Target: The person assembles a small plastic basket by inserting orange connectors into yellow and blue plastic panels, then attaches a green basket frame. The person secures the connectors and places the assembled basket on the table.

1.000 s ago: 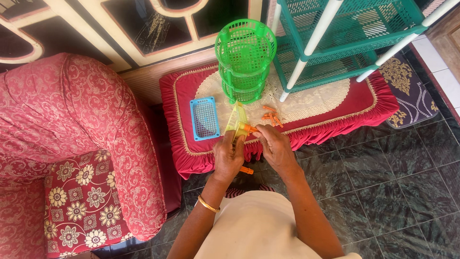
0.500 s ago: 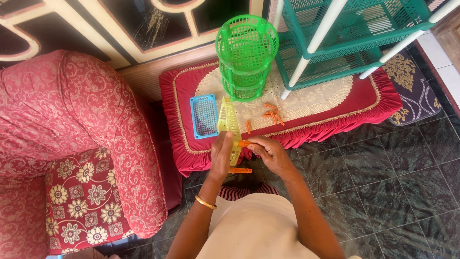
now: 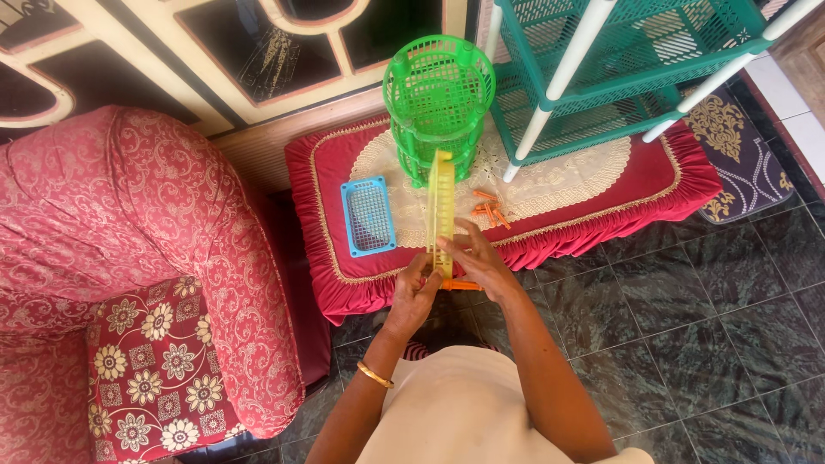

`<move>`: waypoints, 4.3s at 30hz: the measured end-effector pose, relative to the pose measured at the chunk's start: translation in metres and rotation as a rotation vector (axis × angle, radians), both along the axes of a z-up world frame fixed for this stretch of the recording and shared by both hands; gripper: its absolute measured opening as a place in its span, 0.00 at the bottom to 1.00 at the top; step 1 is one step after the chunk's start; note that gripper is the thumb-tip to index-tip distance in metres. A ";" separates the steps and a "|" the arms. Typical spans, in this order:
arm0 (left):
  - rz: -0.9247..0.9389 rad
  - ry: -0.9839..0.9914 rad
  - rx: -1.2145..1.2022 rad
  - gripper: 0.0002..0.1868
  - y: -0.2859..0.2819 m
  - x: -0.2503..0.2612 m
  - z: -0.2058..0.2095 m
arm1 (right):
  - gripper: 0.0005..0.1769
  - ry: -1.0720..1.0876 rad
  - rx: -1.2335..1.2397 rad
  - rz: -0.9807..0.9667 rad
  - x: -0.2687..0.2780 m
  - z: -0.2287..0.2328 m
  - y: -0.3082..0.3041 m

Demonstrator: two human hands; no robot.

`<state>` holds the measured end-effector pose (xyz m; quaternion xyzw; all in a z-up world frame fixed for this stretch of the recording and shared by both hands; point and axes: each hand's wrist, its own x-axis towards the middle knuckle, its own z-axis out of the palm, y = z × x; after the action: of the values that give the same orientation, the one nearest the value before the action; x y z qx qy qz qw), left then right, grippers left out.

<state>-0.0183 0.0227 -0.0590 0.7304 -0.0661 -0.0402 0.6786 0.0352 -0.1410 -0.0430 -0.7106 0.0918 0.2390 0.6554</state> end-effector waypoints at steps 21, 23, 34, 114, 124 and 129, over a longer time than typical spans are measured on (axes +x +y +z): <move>0.386 -0.040 -0.077 0.07 0.002 0.058 -0.016 | 0.36 -0.698 -0.239 0.054 -0.054 -0.051 0.044; 0.421 -0.030 -0.164 0.02 0.003 0.059 -0.028 | 0.36 -0.685 -0.276 0.081 -0.055 -0.050 0.046; 0.424 0.227 -0.161 0.05 0.034 0.018 -0.063 | 0.17 -0.242 -0.351 -0.071 0.005 -0.222 0.009; 0.389 -0.501 0.395 0.08 -0.028 0.009 0.092 | 0.09 -1.046 -0.392 -0.095 -0.048 0.091 -0.013; 0.352 -0.568 0.435 0.08 -0.028 0.000 0.093 | 0.16 -0.407 0.247 -0.098 -0.038 0.062 -0.027; 0.445 -0.478 0.408 0.09 -0.028 -0.003 0.086 | 0.15 -1.218 -0.375 -0.104 -0.056 0.075 -0.013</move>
<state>-0.0213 -0.0054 0.0271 0.8357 -0.0531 0.2671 0.4770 -0.0211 -0.1541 0.0322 -0.8162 -0.2226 -0.2599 0.4655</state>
